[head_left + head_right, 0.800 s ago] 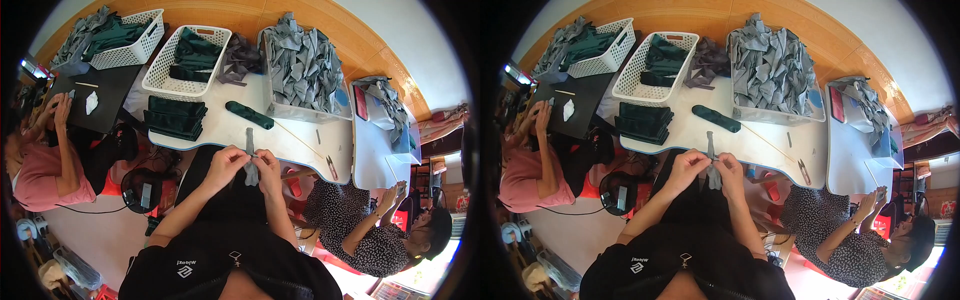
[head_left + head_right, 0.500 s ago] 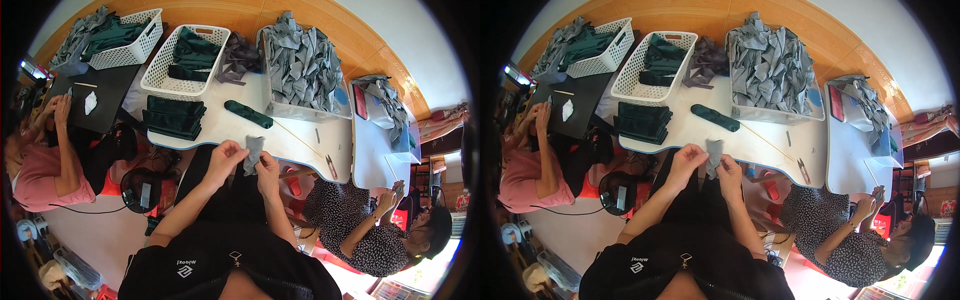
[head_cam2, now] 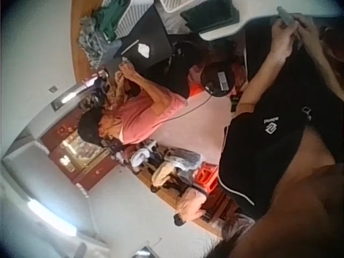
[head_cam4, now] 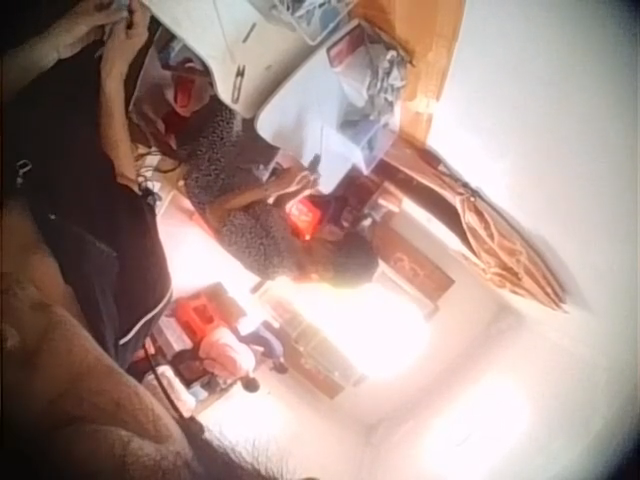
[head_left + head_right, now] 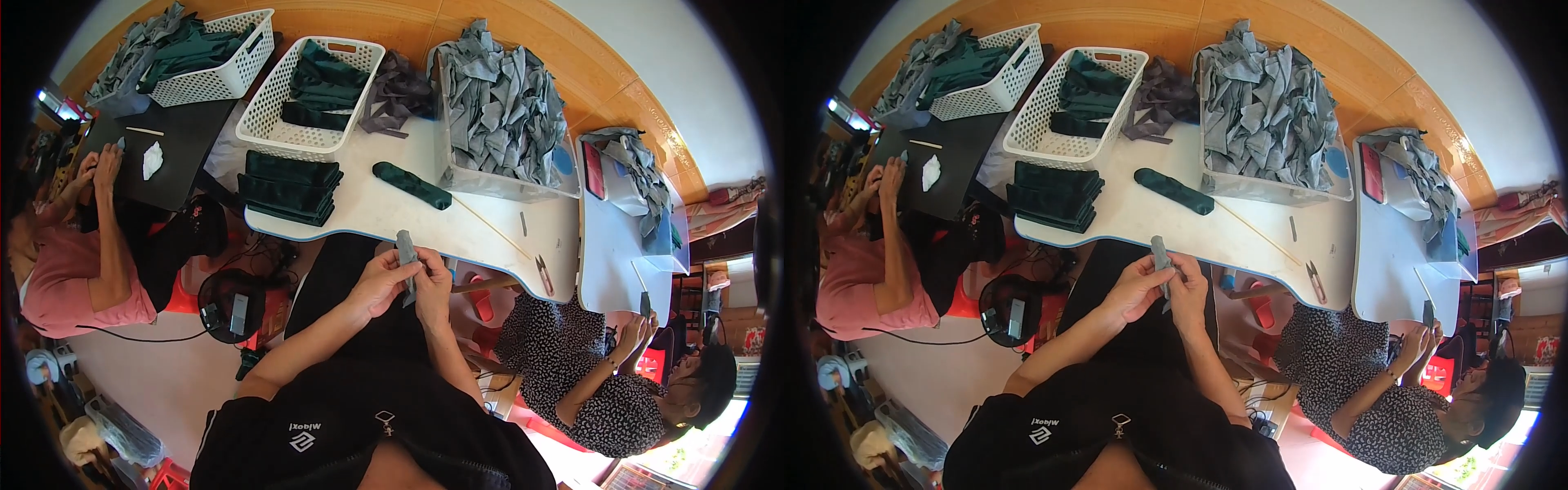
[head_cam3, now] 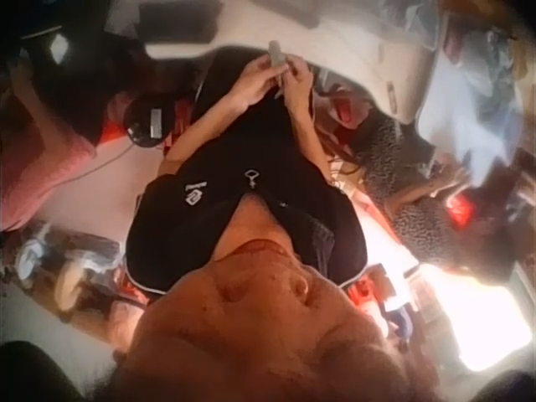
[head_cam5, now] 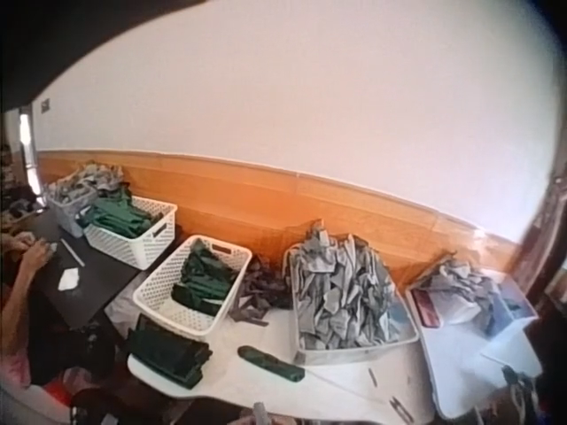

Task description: Assembling and preparing small fabric components by hand in a textile manufacturing workshop.

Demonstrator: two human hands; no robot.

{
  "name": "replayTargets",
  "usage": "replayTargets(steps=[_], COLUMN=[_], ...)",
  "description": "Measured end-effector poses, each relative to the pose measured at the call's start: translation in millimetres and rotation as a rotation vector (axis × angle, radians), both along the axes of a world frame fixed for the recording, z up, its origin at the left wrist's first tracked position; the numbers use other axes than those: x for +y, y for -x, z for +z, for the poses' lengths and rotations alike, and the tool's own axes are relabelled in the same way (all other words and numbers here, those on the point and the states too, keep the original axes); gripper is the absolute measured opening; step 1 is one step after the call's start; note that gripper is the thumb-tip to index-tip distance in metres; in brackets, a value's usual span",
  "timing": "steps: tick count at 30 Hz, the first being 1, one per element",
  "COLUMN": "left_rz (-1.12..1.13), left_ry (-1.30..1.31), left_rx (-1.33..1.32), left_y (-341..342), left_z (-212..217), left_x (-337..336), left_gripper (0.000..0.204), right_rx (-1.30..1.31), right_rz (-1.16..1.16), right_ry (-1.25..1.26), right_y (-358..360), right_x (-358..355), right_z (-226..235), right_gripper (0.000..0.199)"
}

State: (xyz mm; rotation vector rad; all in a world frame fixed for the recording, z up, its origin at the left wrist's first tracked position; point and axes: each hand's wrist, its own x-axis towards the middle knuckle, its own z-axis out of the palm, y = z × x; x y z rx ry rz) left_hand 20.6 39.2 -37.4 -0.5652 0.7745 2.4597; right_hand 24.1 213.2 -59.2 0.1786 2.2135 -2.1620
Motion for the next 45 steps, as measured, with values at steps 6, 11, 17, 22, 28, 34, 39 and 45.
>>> replayTargets(steps=[6, 11, 17, 22, 28, 34, 39, 45], left_rz=[-0.027, -0.002, 0.047, 0.075, -0.047, -0.244, -0.374, -0.090], left_ry=[-0.034, 0.206, 0.473, 0.869, 0.924, 0.689, 0.659, 0.277], left_rx=[-0.080, 0.099, 0.246, 0.355, 0.505, 0.679, 0.844, 0.596], left_y=[6.6, -25.0, -48.9, -40.9, -20.0, -11.2, -27.2, -16.2], left_z=[-11.3, -9.4, -38.4, -56.7, -83.4, -63.4, -52.8, 10.9], left_x=[-17.8, -3.9, 26.6, -5.2, -56.2, -48.6, -88.5, -122.5], left_gripper=[0.027, 0.023, 0.028, 0.034, 0.035, 0.036, 0.021, 0.046], right_rx=[-0.181, -0.207, -0.130, -0.077, -0.426, -0.636, -0.538, -0.692], right_rz=[-0.062, -0.187, -0.155, -0.153, 0.035, 0.450, 0.745, 0.486], right_ry=[0.167, 0.093, 0.014, -0.062, 0.288, 0.860, 1.221, 1.429], right_y=[1.2, -20.9, -24.5, -47.9, -47.5, -32.2, -60.5, -51.4], right_x=[-6.9, -11.4, -27.2, -50.1, -47.0, -5.0, -39.5, -11.4], right_z=[7.9, -8.5, -0.5, 4.5, -9.7, 29.7, -3.1, -11.1], right_gripper=[0.033, 0.031, 0.032, 0.033, 0.020, 0.031, 0.033, 0.062])
